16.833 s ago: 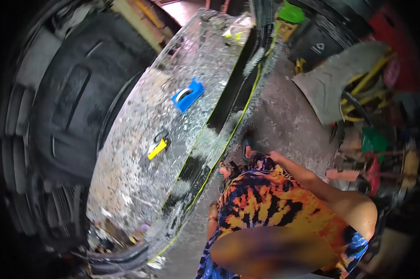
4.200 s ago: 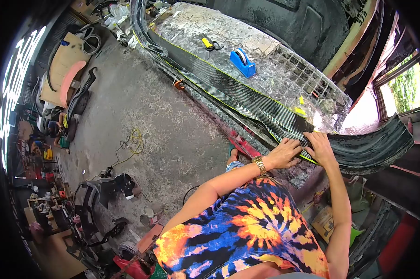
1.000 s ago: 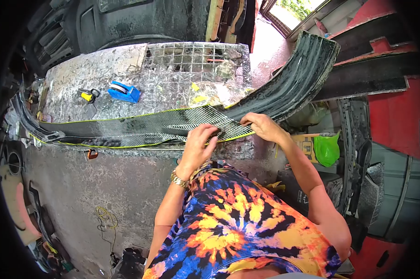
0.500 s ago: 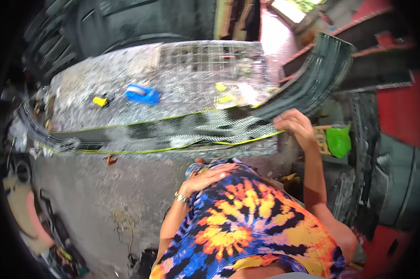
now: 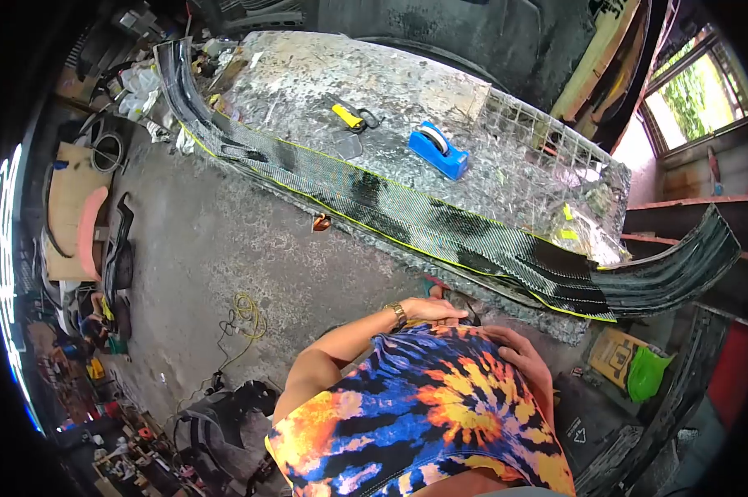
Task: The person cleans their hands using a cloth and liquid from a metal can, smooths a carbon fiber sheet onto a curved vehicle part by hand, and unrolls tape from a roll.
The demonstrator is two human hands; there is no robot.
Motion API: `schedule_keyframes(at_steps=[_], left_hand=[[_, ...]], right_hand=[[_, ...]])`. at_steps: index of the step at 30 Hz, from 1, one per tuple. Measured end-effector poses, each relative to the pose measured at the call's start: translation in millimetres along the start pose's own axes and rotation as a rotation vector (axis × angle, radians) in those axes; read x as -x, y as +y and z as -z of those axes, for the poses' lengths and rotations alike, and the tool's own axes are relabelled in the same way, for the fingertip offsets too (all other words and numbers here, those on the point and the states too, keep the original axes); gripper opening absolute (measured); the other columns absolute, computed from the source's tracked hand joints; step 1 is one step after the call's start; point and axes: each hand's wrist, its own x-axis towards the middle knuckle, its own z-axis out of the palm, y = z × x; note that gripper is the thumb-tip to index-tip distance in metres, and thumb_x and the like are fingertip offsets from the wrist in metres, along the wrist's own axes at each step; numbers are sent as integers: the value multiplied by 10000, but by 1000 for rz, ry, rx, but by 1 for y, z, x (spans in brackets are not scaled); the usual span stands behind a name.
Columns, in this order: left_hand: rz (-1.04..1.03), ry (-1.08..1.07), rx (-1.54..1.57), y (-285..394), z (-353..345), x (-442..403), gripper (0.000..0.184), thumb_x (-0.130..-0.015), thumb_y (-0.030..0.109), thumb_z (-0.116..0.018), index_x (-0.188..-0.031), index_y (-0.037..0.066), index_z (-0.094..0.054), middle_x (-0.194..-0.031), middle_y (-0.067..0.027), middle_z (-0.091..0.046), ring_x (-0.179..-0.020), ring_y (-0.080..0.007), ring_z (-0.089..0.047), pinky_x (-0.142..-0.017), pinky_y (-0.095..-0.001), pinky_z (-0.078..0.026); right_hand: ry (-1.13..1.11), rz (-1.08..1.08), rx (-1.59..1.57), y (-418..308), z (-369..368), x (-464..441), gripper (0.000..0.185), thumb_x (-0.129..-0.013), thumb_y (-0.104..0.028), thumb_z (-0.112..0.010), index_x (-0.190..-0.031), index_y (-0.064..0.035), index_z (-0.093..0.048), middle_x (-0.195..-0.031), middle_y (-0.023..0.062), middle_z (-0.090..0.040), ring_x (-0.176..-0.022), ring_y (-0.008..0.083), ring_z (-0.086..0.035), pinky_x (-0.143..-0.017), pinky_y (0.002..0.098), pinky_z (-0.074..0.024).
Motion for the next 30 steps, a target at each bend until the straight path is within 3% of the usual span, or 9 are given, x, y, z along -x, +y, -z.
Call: schedule_keyframes(at_steps=[7,11,15,19,20,21,22,26,30], left_hand=[[-110,-9,125,-50,-5,26,494,-1007,481,-451,-949,45,-676,-723,67,-538,-671,-37,-432,-639,-228,-402],[41,5,131,-73,-15,86,490,-1011,480,-445,-915,56,-671,-821,47,-574,-727,-53,-457,-684,-233,-412],[166,-19,-54,-113,-17,155,539,-1020,513,-375,-822,81,-628,-627,54,-525,-659,-60,-475,-670,-223,-418],[7,125,-102,-177,-33,176,542,-1026,481,-382,-1165,26,-642,-1126,-22,-619,-1048,-103,-505,-954,-275,-399],[26,143,-171,-180,-36,189,553,-1026,477,-386,-1207,15,-631,-1219,-25,-588,-1121,-111,-476,-1003,-284,-372],[-33,191,-81,-190,-37,202,544,-1020,483,-402,-1126,19,-665,-1110,-14,-635,-1006,-99,-528,-942,-274,-416],[-33,198,-85,-194,-32,219,544,-1020,483,-402,-1126,19,-665,-1110,-14,-635,-1006,-99,-528,-942,-274,-416],[176,71,73,-229,11,286,444,-1000,467,-471,-993,82,-692,-861,43,-654,-779,-59,-566,-741,-228,-460],[52,406,44,-257,38,324,342,-974,422,-535,-964,108,-669,-861,16,-668,-805,-73,-601,-719,-252,-472]], right_hand=[[119,57,235,59,-5,-21,439,-936,-160,-602,-1335,-16,-489,-1311,104,-577,-1223,195,-534,-1019,325,-413],[291,118,95,120,-22,-32,411,-932,-213,-605,-1291,-27,-533,-1254,104,-618,-1086,172,-611,-920,301,-461],[508,58,-51,222,-36,-44,379,-925,-250,-617,-1249,-63,-561,-1164,79,-666,-952,141,-647,-802,253,-504],[698,-161,-193,410,-26,-49,243,-929,-254,-573,-1090,-79,-623,-939,61,-689,-783,144,-650,-635,301,-514],[700,-197,-78,445,-32,-36,147,-900,-192,-567,-870,-89,-668,-743,61,-657,-597,163,-596,-483,332,-445],[807,-43,355,553,-6,-42,226,-848,-190,-587,-671,-60,-638,-602,73,-580,-491,177,-496,-435,370,-365],[764,-177,400,569,-22,-19,232,-846,-197,-589,-668,-56,-635,-598,72,-574,-490,176,-487,-439,374,-363],[724,-482,417,582,-88,14,260,-835,-228,-600,-656,-41,-626,-582,70,-549,-488,173,-453,-454,388,-356],[789,-379,433,574,-133,-18,294,-824,-258,-610,-644,-26,-616,-566,67,-524,-487,170,-418,-469,402,-349]])
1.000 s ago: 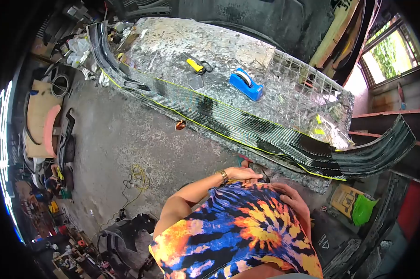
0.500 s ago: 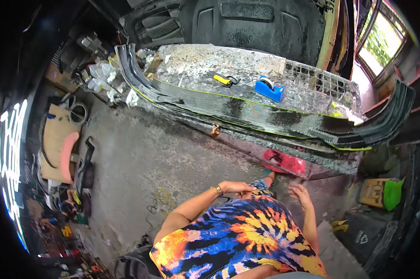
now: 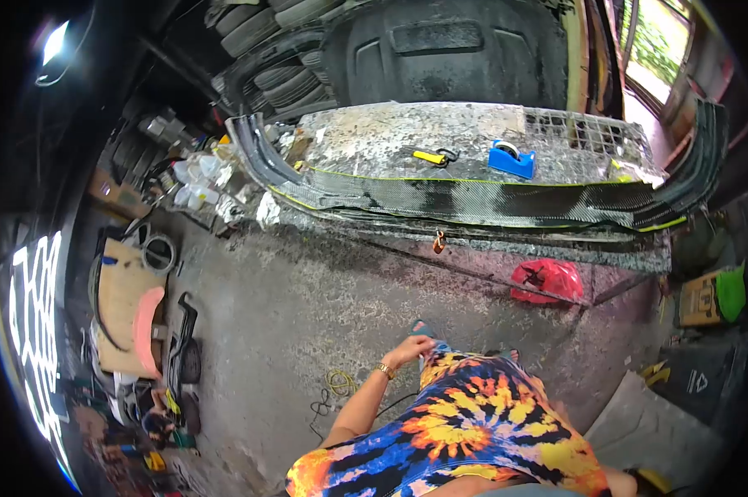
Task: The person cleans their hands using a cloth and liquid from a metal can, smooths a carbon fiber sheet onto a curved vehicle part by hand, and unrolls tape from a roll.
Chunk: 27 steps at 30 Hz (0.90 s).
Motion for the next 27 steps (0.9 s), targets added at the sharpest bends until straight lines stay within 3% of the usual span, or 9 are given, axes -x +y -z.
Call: schedule_keyframes(at_steps=[4,5,8,10,11,18,22,25,27], left_hand=[[10,532,118,-118,75,-7,236,-939,317,-606,-973,88,-649,-804,-35,-672,-678,-118,-610,-595,-253,-479],[54,559,190,-143,90,2,223,-943,292,-587,-890,81,-638,-736,-35,-646,-627,-125,-597,-539,-267,-461],[297,406,254,-241,151,44,274,-908,258,-611,-700,79,-623,-593,-33,-591,-531,-141,-566,-461,-294,-427],[-59,278,-919,-295,184,69,315,-865,280,-655,-624,81,-610,-556,-31,-580,-481,-145,-543,-424,-307,-396],[-78,256,-919,-297,193,70,315,-865,280,-655,-624,81,-610,-556,-31,-580,-481,-145,-543,-424,-307,-396],[371,555,235,-267,239,63,198,-937,163,-575,-773,63,-624,-568,-31,-575,-469,-174,-558,-399,-308,-413],[304,436,399,-229,278,17,229,-933,98,-488,-1136,3,-535,-806,-167,-702,-533,-178,-614,-447,-308,-522],[332,510,278,-183,295,-16,518,-874,-54,-358,-1379,58,-378,-1168,-259,-628,-642,-234,-683,-476,-333,-544],[237,551,464,-147,300,-28,772,-783,-153,-257,-1496,143,-230,-1460,-287,-365,-792,-309,-708,-549,-365,-574]], right_hand=[[199,-63,-307,-122,-32,-40,318,-835,-280,-615,-645,-26,-620,-572,39,-535,-490,165,-404,-475,399,-340],[129,190,-287,-163,-29,-42,335,-873,-279,-590,-651,-31,-625,-591,26,-553,-499,177,-444,-485,389,-355],[234,142,-412,-317,-46,-35,495,-916,-312,-589,-501,-56,-500,-476,34,-468,-424,131,-415,-449,353,-378],[-59,192,-276,-385,-57,-38,147,-936,-183,-564,-922,-52,-630,-602,72,-583,-527,162,-568,-478,313,-443],[-45,370,-229,-402,-76,-54,128,-936,-124,-555,-1014,-33,-600,-609,69,-587,-540,160,-585,-481,311,-454],[-254,423,11,-544,-119,24,327,-934,-313,-637,-764,-35,-603,-581,14,-544,-526,110,-511,-538,301,-448],[-247,394,-55,-577,-141,58,407,-972,-361,-561,-744,-25,-581,-593,13,-518,-525,121,-495,-552,319,-426],[-349,528,120,-610,-140,62,234,-969,-259,-535,-991,-32,-590,-772,90,-602,-723,216,-595,-698,382,-463],[-352,604,158,-626,-140,53,228,-959,-238,-540,-1072,-44,-579,-829,108,-615,-786,241,-602,-729,393,-462]])
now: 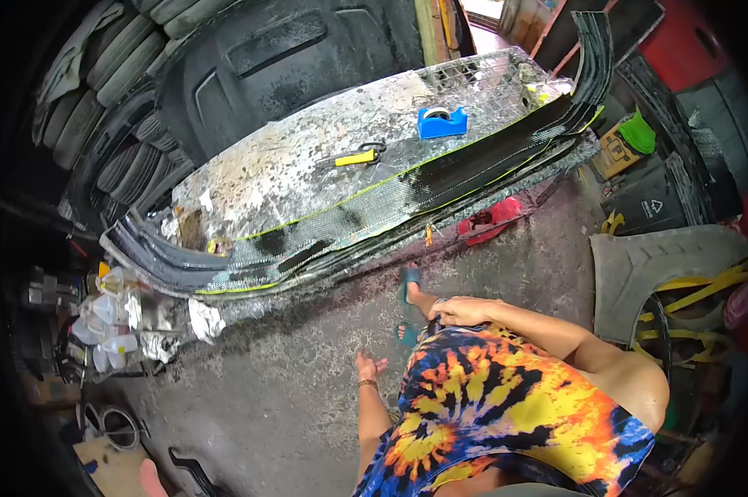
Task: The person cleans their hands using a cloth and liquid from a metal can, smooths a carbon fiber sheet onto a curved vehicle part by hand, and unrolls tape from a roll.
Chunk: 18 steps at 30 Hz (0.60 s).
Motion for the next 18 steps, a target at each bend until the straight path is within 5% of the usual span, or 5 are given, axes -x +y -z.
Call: schedule_keyframes(at_steps=[3,6,11,12,18], left_hand=[[-151,-3,8,26,1,-12,841,-755,-185,-232,-1520,158,-167,-1553,-246,-204,-873,-369,-693,-621,-385,-585],[-180,83,-228,14,29,-37,819,-748,-189,-275,-1502,131,-267,-1525,-191,-311,-933,-270,-675,-663,-321,-556],[-54,-5,-40,-34,77,-62,553,-776,-87,-434,-1307,23,-544,-1015,-86,-660,-620,-114,-519,-512,-251,-401],[-28,59,-117,-35,86,-51,386,-786,-29,-482,-1134,20,-643,-799,-36,-647,-598,-100,-523,-500,-235,-389],[-57,152,-37,10,80,23,289,-869,82,-550,-1146,37,-618,-909,-42,-659,-711,-118,-603,-573,-252,-464]], right_hand=[[-168,83,71,-13,24,-38,323,-907,-254,-599,-1163,-61,-558,-896,122,-625,-864,285,-613,-781,403,-469],[-210,104,151,-44,62,-70,350,-907,-256,-592,-1207,-79,-558,-941,129,-652,-910,297,-636,-785,410,-480],[-222,126,185,-84,123,-112,390,-930,-283,-585,-1268,-93,-549,-994,95,-682,-860,230,-656,-767,370,-500],[-251,128,115,-86,133,-120,375,-928,-290,-587,-1236,-78,-565,-991,97,-682,-845,211,-661,-744,359,-507],[-345,233,124,-76,150,-168,358,-885,-289,-620,-1154,-52,-598,-928,107,-682,-847,270,-654,-721,385,-489]])
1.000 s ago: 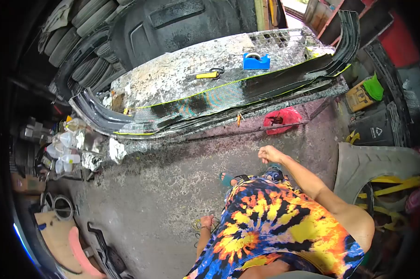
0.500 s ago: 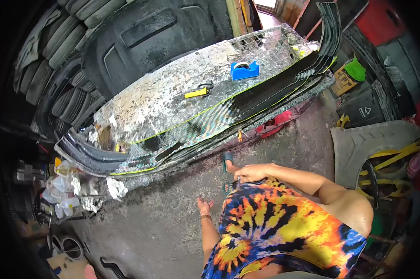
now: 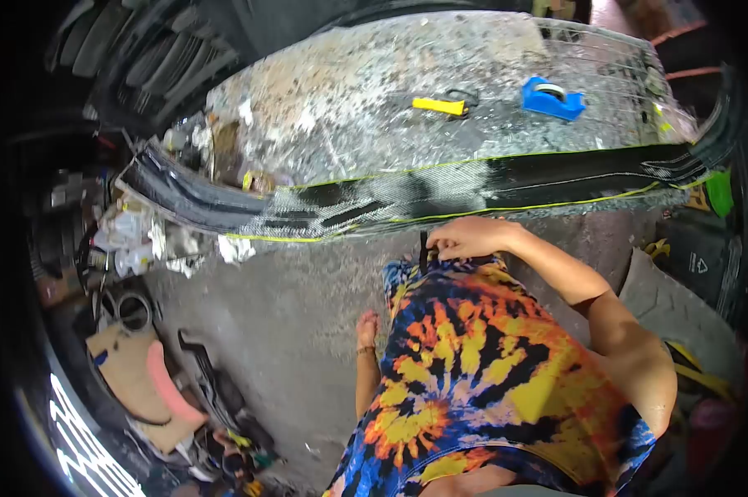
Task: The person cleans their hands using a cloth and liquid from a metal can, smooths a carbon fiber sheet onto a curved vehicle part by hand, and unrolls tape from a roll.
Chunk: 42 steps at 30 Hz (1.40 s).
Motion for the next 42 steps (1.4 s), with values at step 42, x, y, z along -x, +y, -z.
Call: schedule_keyframes(at_steps=[42], left_hand=[[-1155,-269,-899,344,-61,-3,356,-851,57,-640,-1206,52,-604,-1041,-95,-668,-981,-266,-606,-848,-387,-428]], right_hand=[[547,-261,500,18,-48,-116,230,-871,-187,-625,-1062,-58,-633,-1005,67,-591,-1004,260,-546,-876,404,-426]])
